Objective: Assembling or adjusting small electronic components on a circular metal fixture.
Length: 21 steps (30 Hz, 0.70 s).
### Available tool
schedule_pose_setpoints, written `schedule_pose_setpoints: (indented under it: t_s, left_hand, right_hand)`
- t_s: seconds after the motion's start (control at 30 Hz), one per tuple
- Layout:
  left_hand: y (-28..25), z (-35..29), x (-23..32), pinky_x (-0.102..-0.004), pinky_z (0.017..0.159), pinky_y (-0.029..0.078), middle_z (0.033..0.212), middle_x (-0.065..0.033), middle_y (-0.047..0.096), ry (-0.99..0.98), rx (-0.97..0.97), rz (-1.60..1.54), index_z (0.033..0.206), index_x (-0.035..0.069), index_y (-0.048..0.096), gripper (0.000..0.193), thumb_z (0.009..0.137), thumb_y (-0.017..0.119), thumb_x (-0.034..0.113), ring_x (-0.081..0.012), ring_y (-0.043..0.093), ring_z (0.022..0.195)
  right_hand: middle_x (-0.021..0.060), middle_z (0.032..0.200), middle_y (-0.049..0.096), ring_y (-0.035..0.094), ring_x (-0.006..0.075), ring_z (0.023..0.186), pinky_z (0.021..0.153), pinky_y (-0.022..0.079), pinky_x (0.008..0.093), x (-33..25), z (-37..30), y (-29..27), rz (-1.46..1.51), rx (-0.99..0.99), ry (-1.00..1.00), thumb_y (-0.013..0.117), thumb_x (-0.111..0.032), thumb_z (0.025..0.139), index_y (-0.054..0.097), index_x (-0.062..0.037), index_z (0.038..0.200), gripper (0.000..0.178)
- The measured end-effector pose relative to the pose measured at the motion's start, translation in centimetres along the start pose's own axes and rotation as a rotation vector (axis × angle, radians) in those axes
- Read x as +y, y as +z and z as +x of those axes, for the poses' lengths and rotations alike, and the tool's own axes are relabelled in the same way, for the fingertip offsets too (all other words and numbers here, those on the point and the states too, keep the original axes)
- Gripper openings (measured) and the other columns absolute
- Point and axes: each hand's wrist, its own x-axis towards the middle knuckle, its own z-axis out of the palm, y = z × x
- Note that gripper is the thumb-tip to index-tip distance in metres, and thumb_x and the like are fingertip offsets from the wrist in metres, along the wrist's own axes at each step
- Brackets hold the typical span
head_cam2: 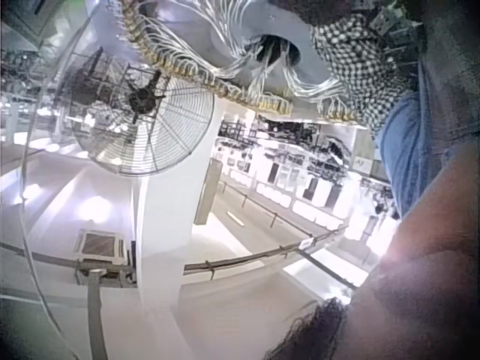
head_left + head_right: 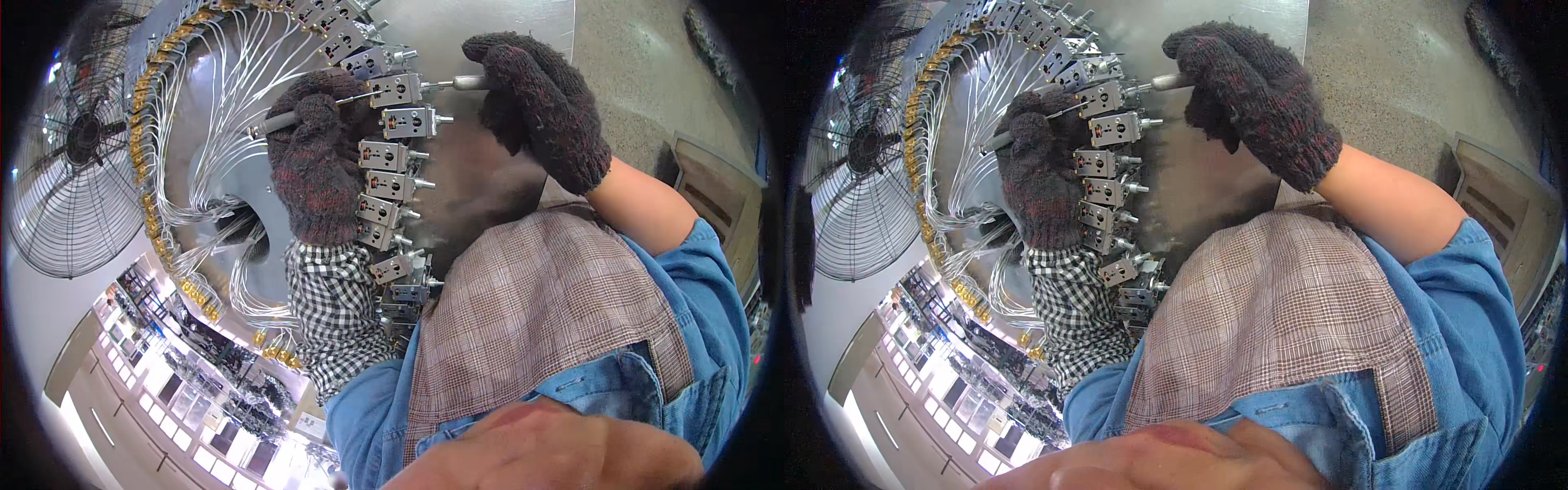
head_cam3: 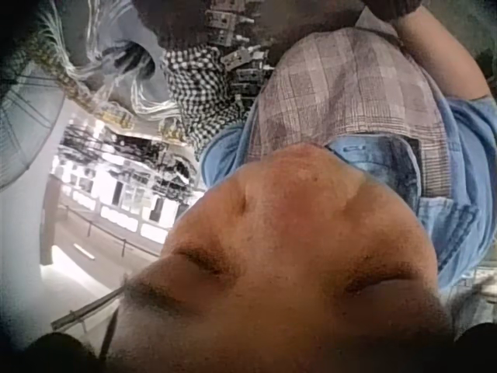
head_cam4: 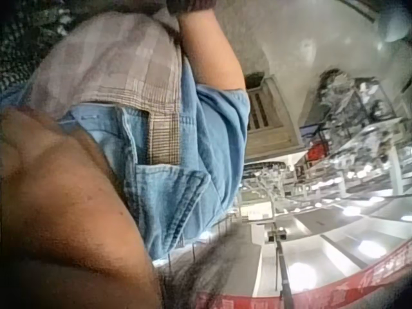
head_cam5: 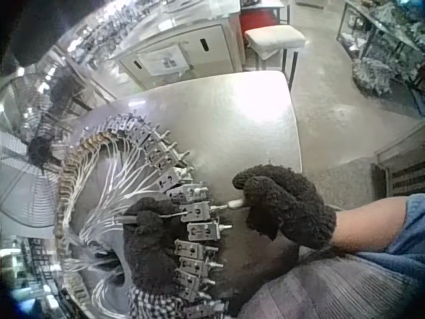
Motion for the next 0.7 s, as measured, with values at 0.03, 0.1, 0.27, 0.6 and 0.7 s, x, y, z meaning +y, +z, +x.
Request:
schedule_pose_setpoints:
  t_s: [0.03, 0.1, 0.27, 0.6, 0.7]
  left_hand:
    - [-0.1, 0.1, -0.2, -0.0353, 0.073, 0.053, 0.096, -0.0131, 0.058, 0.000, -0.001, 0.002, 0.104, -0.001, 0.050, 0.031, 0.090, 0.051, 0.027, -0.0246, 0.060, 0.086]
    - [-0.3, 0.2, -0.4, -0.0357, 0.074, 0.053, 0.097, -0.0134, 0.058, 0.043, 0.045, -0.033, 0.104, -0.002, 0.050, 0.031, 0.090, 0.051, 0.026, -0.0251, 0.060, 0.087]
    - [0.4, -0.2, -0.1, -0.0347, 0.069, 0.056, 0.091, -0.0135, 0.060, 0.038, 0.066, -0.026, 0.102, -0.003, 0.052, 0.027, 0.089, 0.051, 0.021, -0.0240, 0.062, 0.079]
    - [-0.2, 0.2, -0.5, -0.0355, 0.071, 0.055, 0.091, -0.0140, 0.060, 0.035, 0.045, -0.148, 0.100, -0.004, 0.053, 0.027, 0.086, 0.056, 0.019, -0.0254, 0.061, 0.083]
    - [0.3, 0.1, 0.1, -0.0353, 0.071, 0.055, 0.091, -0.0141, 0.060, 0.013, 0.065, -0.106, 0.101, -0.003, 0.053, 0.026, 0.087, 0.055, 0.018, -0.0257, 0.061, 0.082]
  right_hand:
    - [0.0058, 0.070, 0.058, 0.052, 0.0089, 0.051, 0.044, 0.041, 0.0211, -0.1, 0.0, 0.2, 0.033, 0.026, 0.024, 0.045, -0.031, 0.092, 0.054, -0.0041, 0.114, 0.036]
    - [0.0048, 0.067, 0.057, 0.052, 0.0095, 0.052, 0.044, 0.041, 0.0213, -0.3, -0.2, 0.3, 0.067, 0.048, 0.049, 0.046, -0.031, 0.092, 0.054, -0.0045, 0.114, 0.035]
    - [0.0057, 0.077, 0.058, 0.056, 0.0115, 0.064, 0.056, 0.048, 0.0241, 0.5, -0.6, -0.1, 0.050, -0.027, -0.030, 0.049, -0.030, 0.091, 0.047, -0.0039, 0.121, 0.040]
    - [0.0060, 0.086, 0.060, 0.058, 0.0112, 0.071, 0.057, 0.049, 0.0229, 0.1, -0.7, -0.1, 0.094, -0.028, 0.101, 0.050, -0.025, 0.091, 0.048, -0.0092, 0.122, 0.035]
    - [0.0063, 0.088, 0.060, 0.058, 0.0117, 0.073, 0.057, 0.049, 0.0233, 1.6, -0.7, -0.2, 0.018, -0.029, -0.097, 0.052, -0.025, 0.090, 0.047, -0.0091, 0.123, 0.037]
